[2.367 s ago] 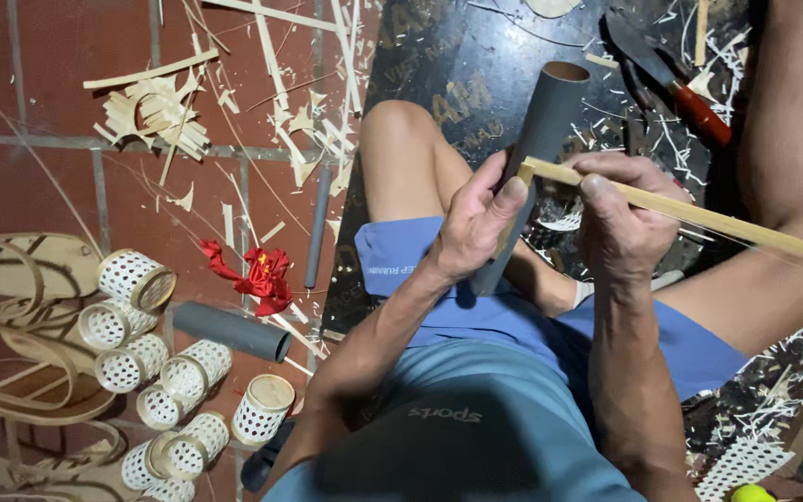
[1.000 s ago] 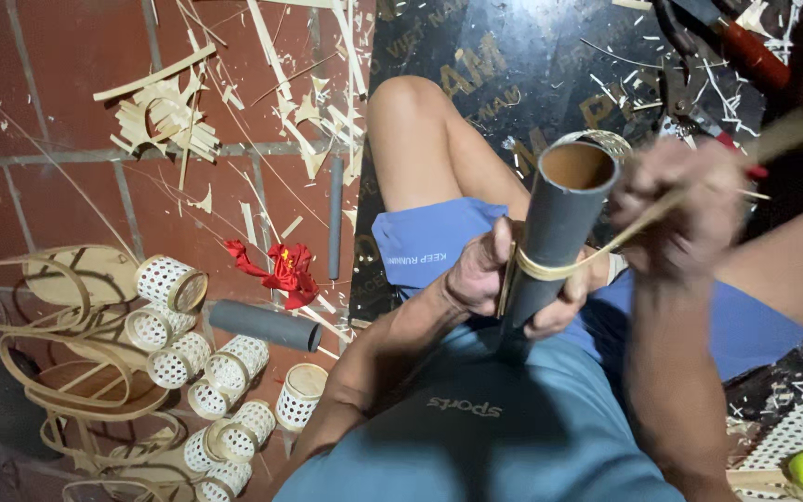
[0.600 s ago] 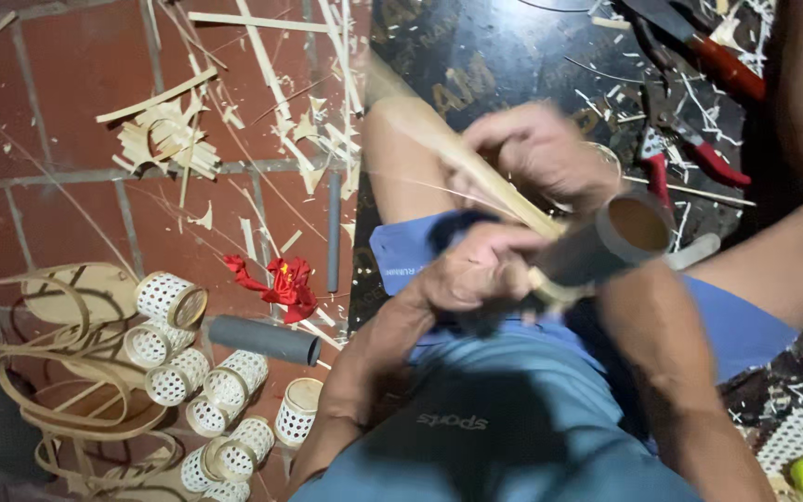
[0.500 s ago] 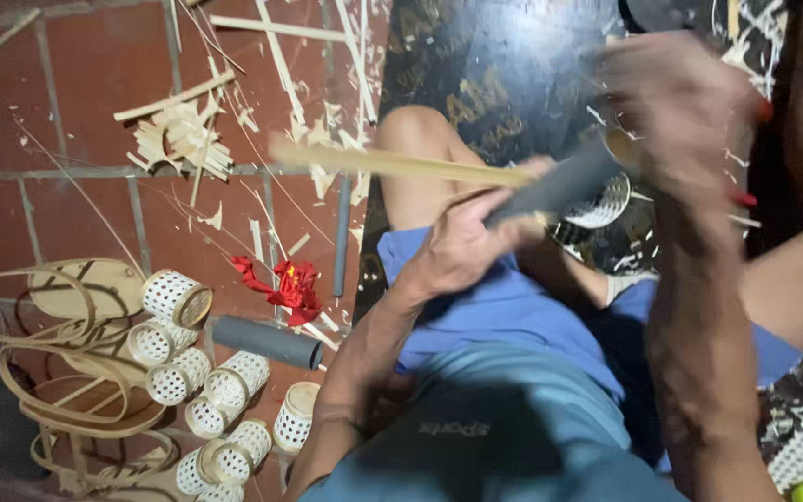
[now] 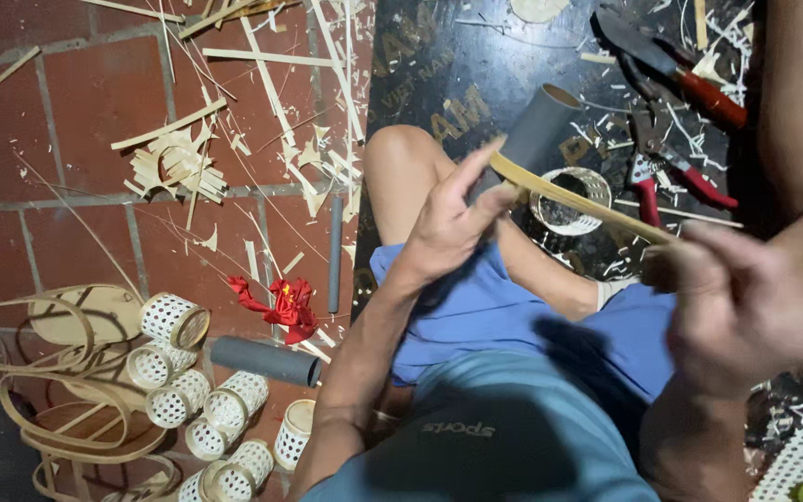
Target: The person sits on the workshop floor and weaves thin bamboo strips around a gray cylindrical mold, bending and interlacing the strips by hand to form a round woven basket body. They fit the woven piece over the cylinder, press the strips into place, and at the end hold and press a round woven base piece with both hands.
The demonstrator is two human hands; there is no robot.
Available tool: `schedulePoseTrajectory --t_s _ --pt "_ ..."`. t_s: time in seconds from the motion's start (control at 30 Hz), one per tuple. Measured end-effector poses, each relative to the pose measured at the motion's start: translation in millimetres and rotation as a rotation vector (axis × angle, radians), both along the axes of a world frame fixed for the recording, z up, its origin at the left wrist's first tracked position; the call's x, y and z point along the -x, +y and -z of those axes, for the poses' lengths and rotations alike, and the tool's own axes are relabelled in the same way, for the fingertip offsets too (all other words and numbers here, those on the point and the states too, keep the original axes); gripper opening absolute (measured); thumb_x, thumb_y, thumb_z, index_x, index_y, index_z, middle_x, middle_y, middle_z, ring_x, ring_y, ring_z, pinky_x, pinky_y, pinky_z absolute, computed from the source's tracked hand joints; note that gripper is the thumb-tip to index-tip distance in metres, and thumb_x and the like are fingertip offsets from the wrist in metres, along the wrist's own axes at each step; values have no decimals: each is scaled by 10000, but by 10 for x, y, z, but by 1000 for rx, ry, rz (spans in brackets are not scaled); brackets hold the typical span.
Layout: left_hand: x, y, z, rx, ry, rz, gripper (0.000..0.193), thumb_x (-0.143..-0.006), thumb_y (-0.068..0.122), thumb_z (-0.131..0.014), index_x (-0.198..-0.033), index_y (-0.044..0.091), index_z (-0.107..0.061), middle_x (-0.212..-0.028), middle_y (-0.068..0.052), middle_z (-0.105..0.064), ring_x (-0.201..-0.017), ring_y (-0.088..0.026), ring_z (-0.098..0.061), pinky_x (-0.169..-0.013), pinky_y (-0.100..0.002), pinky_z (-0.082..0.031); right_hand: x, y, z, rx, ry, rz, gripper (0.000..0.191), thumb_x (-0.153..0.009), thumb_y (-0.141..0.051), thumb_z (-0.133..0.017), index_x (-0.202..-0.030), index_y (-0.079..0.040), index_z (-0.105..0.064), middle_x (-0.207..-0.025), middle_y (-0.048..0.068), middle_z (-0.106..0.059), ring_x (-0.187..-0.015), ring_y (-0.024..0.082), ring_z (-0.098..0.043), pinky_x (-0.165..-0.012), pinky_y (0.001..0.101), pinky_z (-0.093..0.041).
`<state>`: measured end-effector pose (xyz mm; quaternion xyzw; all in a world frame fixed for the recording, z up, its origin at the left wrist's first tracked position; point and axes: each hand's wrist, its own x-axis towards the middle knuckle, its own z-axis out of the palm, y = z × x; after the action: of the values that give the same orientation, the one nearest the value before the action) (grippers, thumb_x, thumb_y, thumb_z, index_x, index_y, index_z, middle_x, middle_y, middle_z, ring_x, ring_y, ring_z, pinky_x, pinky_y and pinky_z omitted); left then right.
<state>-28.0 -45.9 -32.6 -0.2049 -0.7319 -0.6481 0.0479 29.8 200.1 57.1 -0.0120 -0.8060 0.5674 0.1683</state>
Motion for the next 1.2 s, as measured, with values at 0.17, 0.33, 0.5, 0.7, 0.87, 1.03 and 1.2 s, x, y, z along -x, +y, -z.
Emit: schedulePoseTrajectory --t_s 0.17,0.33,0.5,0.7,0.87,1.03,1.2 --pt "-422 140 -155 -799 -853 603 633 -1073 228 -686 -1529 -98 -393 -1055 -255 -667 -813 -278 -697 -686 -375 -575 372 463 907 825 -107 -298 133 -1043 -80 -686 -977 33 -662 -797 143 -679 -605 166 -615 -553 289 -483" --pt "-673 691 -167 -1579 -1266 1268 724 -1015 394 -664 -1562 -6 -407 -833 -167 -650 -632 -244 -605 -528 -329 -473 1136 -367 1550 1379 81 -1321 222 -986 -180 -710 -978 41 -683 -772 124 -684 -614 228 -601 -548 383 -440" --pt "-643 609 -185 -1485 -1181 1222 703 -984 412 -693 -1534 62 -431 -781 -166 -673 -552 -229 -596 -494 -331 -481 1363 -666 1342 1405 -15 -1622 264 -979 -215 -716 -1028 44 -731 -806 111 -688 -625 216 -573 -560 386 -409" --pt "-208 205 -205 62 -397 288 703 -1049 379 -719 -1595 114 -364 -992 -139 -644 -762 -271 -647 -628 -404 -552 1015 -25 343 403 -211 -353 339 -1080 -276 -625 -1169 51 -627 -942 111 -691 -747 127 -616 -637 232 -491" --pt "-4 291 -198 930 147 -207 747 -996 272 -714 -1638 223 -334 -872 -90 -556 -674 -270 -633 -626 -435 -544 557 -257 -15 -375 105 -378 243 -989 -186 -689 -898 39 -672 -804 168 -682 -650 198 -657 -586 315 -515" --pt "-18 248 -288 818 152 -197 750 -1015 338 -712 -1638 198 -318 -936 -114 -604 -748 -289 -659 -666 -433 -556 518 -295 127 -217 -195 -291 139 -1032 -95 -714 -950 15 -741 -705 55 -663 -560 111 -598 -524 289 -454" --pt "-203 195 -168 64 -123 142 527 -1145 387 -583 -1549 123 -371 -1150 -141 -656 -1003 -258 -669 -834 -386 -561 474 -69 232 171 -281 -338 152 -1021 -57 -782 -932 42 -709 -754 78 -641 -653 97 -553 -599 244 -427"
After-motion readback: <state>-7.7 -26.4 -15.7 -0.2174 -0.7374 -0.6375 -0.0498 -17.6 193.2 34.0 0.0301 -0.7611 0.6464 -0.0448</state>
